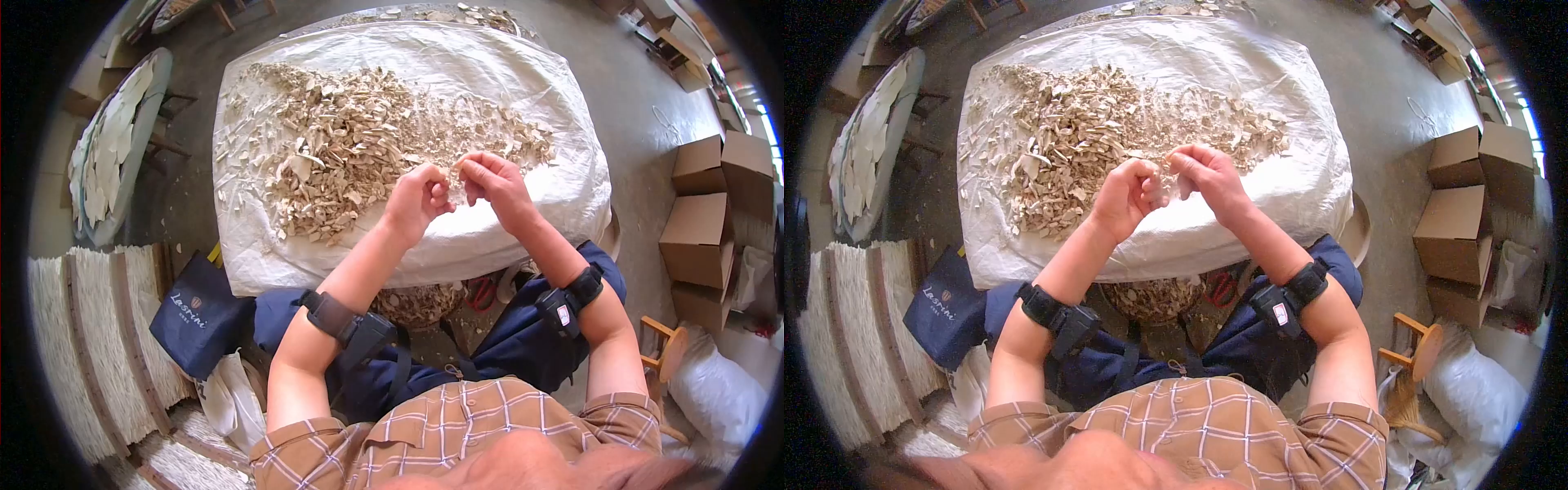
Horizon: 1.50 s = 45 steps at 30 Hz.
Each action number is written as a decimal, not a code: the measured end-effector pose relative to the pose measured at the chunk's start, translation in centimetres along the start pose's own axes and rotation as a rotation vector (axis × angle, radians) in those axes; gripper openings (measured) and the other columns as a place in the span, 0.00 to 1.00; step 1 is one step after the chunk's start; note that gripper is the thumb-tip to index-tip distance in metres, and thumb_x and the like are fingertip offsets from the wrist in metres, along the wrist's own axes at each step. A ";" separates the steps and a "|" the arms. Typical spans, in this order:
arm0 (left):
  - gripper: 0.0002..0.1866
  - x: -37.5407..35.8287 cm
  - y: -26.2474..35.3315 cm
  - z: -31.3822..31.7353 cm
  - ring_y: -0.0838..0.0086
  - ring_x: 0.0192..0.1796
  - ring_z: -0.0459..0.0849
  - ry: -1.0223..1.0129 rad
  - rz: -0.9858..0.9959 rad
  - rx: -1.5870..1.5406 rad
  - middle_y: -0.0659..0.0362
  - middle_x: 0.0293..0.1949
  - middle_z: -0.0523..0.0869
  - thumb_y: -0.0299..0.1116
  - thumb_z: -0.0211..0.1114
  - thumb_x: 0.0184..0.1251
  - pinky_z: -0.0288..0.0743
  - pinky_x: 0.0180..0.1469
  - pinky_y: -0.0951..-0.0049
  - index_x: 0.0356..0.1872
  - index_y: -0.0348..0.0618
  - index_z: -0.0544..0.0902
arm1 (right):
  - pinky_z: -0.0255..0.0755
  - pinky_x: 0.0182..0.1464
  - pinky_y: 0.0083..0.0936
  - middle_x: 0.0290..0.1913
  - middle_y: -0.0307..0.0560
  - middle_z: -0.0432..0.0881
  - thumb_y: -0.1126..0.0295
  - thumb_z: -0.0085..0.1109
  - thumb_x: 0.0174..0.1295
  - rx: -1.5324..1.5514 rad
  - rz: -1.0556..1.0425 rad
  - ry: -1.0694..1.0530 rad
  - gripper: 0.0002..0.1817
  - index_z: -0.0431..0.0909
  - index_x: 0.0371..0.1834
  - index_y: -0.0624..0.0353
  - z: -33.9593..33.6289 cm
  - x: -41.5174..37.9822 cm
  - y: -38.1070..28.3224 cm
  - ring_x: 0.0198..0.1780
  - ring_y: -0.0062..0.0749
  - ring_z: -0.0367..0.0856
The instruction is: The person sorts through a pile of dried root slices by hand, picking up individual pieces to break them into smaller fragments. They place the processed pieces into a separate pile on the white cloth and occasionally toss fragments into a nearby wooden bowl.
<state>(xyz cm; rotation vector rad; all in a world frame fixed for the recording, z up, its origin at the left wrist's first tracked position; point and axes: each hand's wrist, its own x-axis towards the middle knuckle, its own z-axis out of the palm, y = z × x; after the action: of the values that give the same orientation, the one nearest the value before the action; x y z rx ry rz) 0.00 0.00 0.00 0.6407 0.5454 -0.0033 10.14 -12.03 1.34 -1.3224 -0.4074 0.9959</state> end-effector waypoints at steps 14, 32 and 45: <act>0.04 -1.2 0.6 0.2 0.75 0.23 0.68 -0.019 0.001 -0.134 0.58 0.21 0.72 0.26 0.52 0.49 0.64 0.27 0.74 0.20 0.39 0.71 | 0.66 0.23 0.12 0.26 0.38 0.75 0.76 0.53 0.52 -0.222 -0.085 0.466 0.09 0.73 0.37 0.64 -2.9 1.7 0.5 0.23 0.15 0.71; 0.02 -2.4 1.5 -1.1 0.73 0.32 0.80 -0.062 0.139 -0.044 0.56 0.29 0.80 0.22 0.57 0.56 0.77 0.41 0.69 0.25 0.39 0.75 | 0.70 0.38 0.30 0.35 0.45 0.74 0.70 0.51 0.50 -1.281 -0.245 0.127 0.09 0.76 0.36 0.51 -3.4 2.8 2.9 0.36 0.35 0.76; 0.09 -2.6 2.6 -0.6 0.73 0.32 0.79 -0.022 0.147 -0.056 0.57 0.29 0.79 0.22 0.59 0.55 0.77 0.41 0.71 0.38 0.36 0.74 | 0.70 0.37 0.29 0.27 0.43 0.78 0.68 0.53 0.47 -1.420 -0.105 0.146 0.05 0.78 0.25 0.53 -5.6 1.5 0.8 0.34 0.37 0.77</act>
<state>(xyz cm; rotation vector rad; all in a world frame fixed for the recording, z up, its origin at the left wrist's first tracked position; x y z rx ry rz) -2.08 1.99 2.33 0.6241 0.4746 0.1430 14.92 -14.32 -1.24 -2.5574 -1.1673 0.4146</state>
